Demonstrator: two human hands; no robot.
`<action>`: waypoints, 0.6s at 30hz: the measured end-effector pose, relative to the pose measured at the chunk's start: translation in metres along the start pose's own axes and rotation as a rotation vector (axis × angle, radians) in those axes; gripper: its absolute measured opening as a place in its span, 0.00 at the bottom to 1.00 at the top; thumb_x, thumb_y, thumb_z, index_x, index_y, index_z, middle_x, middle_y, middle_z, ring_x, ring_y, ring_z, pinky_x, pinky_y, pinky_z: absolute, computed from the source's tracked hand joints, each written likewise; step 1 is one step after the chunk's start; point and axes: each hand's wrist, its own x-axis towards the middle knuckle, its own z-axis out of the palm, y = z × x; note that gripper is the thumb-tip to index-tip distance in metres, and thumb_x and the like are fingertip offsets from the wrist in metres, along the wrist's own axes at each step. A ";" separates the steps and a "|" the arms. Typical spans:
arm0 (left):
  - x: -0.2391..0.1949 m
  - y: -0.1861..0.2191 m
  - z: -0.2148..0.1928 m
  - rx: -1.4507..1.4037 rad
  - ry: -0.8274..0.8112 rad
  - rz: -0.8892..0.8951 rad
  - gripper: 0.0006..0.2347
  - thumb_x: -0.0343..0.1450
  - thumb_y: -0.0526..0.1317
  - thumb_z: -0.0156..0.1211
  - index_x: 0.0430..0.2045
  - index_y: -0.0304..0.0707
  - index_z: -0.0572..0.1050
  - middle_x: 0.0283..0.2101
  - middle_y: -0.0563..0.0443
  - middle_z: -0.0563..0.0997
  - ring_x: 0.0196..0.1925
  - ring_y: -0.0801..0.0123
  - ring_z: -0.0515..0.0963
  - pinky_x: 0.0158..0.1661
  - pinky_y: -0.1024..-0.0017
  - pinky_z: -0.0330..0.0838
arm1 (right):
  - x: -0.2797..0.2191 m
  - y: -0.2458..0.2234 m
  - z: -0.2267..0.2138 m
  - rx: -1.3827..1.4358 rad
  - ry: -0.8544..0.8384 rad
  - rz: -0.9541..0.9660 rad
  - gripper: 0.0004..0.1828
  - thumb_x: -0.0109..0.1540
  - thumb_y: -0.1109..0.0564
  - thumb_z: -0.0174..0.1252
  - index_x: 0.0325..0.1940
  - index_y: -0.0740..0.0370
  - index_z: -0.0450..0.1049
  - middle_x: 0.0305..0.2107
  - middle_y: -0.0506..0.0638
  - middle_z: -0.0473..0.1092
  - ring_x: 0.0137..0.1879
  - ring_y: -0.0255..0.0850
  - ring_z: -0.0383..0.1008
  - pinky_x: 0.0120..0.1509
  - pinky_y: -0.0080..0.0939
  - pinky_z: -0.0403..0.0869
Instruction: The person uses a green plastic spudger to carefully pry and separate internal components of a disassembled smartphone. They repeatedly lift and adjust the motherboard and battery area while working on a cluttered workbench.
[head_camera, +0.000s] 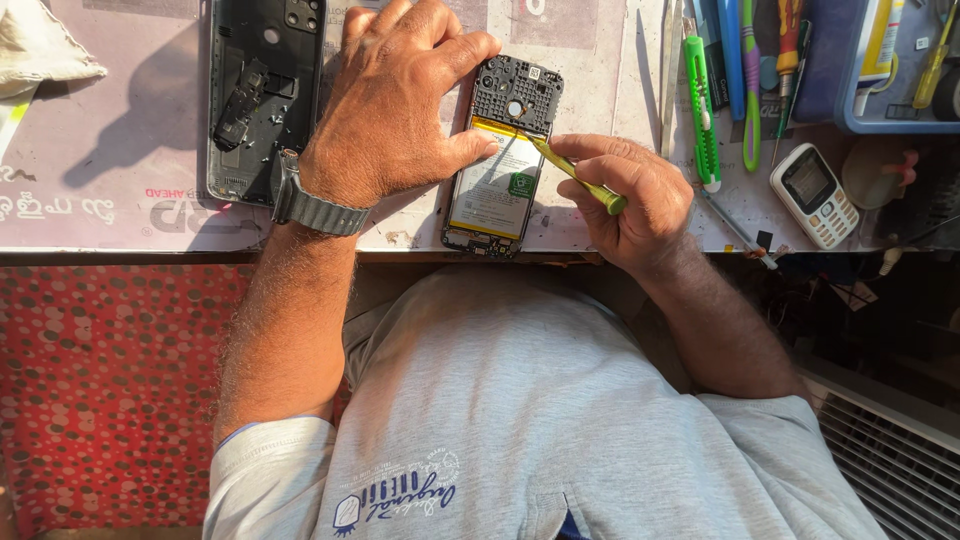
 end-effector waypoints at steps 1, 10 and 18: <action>0.000 0.000 0.001 0.009 -0.001 -0.001 0.30 0.59 0.52 0.84 0.52 0.42 0.80 0.46 0.51 0.74 0.54 0.57 0.72 0.54 0.51 0.60 | 0.000 0.000 0.000 -0.022 -0.009 -0.005 0.13 0.69 0.63 0.66 0.47 0.67 0.66 0.46 0.64 0.77 0.53 0.54 0.83 0.54 0.47 0.83; 0.001 0.000 0.001 0.048 -0.025 -0.019 0.30 0.60 0.54 0.81 0.55 0.45 0.79 0.45 0.51 0.73 0.53 0.58 0.71 0.56 0.51 0.59 | 0.006 -0.009 0.002 -0.198 -0.159 -0.133 0.21 0.61 0.64 0.72 0.57 0.61 0.74 0.38 0.54 0.74 0.42 0.46 0.78 0.43 0.45 0.79; 0.000 -0.001 0.003 0.051 -0.025 -0.008 0.30 0.60 0.54 0.82 0.54 0.44 0.79 0.46 0.51 0.73 0.54 0.58 0.71 0.57 0.51 0.58 | 0.006 -0.009 0.006 -0.250 -0.244 -0.151 0.20 0.62 0.64 0.67 0.58 0.65 0.75 0.45 0.58 0.72 0.47 0.49 0.76 0.48 0.52 0.76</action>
